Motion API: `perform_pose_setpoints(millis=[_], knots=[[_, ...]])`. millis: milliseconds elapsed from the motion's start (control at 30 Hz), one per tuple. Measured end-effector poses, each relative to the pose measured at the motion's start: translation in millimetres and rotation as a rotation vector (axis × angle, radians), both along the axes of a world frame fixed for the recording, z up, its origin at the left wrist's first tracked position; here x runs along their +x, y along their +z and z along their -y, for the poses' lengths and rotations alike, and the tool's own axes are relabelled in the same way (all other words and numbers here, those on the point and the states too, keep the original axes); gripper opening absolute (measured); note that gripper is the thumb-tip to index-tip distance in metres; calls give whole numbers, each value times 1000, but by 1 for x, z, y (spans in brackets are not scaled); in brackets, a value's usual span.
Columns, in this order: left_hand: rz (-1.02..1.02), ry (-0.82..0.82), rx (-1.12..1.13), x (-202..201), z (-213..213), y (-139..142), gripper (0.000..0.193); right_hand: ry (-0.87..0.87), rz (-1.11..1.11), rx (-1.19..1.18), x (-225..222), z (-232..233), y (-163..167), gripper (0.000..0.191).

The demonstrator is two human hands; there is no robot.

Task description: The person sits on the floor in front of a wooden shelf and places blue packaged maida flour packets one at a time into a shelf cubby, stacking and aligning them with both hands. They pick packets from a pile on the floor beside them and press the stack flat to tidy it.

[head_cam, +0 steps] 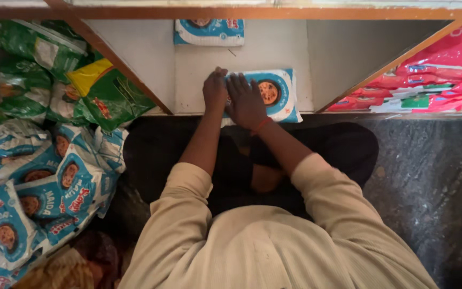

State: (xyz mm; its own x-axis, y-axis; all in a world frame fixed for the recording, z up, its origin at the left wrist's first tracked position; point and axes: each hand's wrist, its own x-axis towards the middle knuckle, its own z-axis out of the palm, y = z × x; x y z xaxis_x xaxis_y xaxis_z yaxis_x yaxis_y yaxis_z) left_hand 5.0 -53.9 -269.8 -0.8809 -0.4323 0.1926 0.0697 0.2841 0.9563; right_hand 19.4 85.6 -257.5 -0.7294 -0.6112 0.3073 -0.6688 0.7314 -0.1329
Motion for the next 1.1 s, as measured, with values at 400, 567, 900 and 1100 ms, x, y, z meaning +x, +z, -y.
perform_pose_setpoints(millis=[400,567,900,1100], knots=[[192,-223,-545,1,-11,-3,42,-225,211,21,-23,-63,10,85],[253,-215,-970,17,-28,2,80,-371,-155,-39,-21,-78,1,81],[275,-580,-1207,58,-59,28,124,-326,324,-222,-11,-111,0,67],[91,-561,-1193,36,-70,10,104,-387,376,-557,16,-152,52,58]])
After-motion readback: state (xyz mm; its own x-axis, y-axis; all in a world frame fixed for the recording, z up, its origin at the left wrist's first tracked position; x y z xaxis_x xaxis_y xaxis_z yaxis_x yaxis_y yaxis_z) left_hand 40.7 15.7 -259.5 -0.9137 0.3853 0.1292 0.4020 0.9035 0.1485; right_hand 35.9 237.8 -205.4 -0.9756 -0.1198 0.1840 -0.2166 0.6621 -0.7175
